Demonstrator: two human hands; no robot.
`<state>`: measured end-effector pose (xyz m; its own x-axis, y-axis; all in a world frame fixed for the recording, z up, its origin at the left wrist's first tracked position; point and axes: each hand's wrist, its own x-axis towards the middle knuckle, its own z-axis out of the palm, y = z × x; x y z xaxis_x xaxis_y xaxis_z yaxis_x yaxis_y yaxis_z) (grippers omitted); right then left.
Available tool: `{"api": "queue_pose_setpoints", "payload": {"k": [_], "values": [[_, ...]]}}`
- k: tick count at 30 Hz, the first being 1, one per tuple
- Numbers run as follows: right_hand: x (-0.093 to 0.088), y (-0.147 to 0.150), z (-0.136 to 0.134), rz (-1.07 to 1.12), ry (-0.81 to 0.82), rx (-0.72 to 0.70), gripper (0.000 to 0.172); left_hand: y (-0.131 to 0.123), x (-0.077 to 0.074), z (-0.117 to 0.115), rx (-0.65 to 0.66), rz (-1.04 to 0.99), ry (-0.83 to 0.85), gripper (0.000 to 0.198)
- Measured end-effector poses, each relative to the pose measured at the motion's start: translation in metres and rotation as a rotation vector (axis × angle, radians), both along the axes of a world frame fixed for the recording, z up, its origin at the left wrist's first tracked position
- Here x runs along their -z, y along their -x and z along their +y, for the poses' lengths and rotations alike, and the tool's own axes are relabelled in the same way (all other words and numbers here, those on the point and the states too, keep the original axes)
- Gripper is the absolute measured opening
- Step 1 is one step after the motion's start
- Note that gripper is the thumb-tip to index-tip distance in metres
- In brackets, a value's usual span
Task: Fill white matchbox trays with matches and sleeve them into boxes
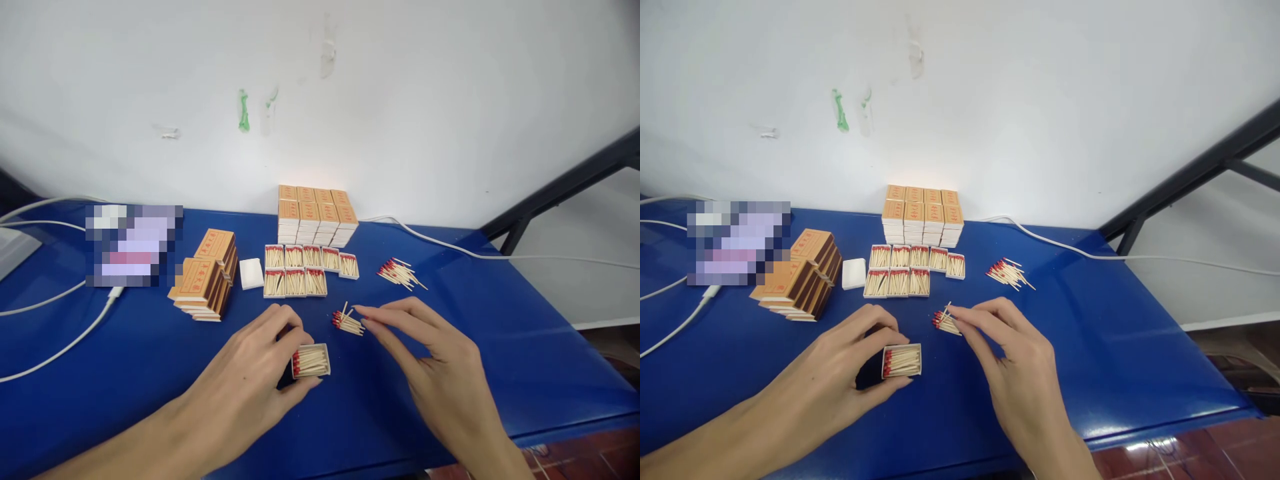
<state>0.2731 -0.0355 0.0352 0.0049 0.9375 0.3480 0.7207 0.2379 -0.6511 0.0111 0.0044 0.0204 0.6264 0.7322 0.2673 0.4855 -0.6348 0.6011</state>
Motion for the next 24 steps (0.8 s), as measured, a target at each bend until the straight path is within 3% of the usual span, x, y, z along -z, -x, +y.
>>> {"api": "queue_pose_setpoints", "payload": {"k": [2,7,13,18,24], "values": [[0.001,0.0,0.008,-0.059,-0.039,-0.05,0.022,0.0,0.0,0.001,-0.003,-0.041,-0.004,0.028],[0.003,-0.002,0.028,-0.156,-0.036,-0.138,0.005,0.001,-0.002,0.002,0.001,-0.007,-0.019,0.034],[0.003,-0.004,0.045,-0.244,-0.033,-0.265,0.01,0.002,0.0,0.004,0.008,0.017,-0.004,0.026],[0.003,-0.007,0.054,-0.258,0.069,-0.361,0.014,0.001,0.001,0.002,0.015,0.013,0.013,0.023],[0.005,-0.012,0.051,-0.274,0.135,-0.366,0.017,0.001,0.001,0.001,0.006,0.009,0.014,0.022]]}}
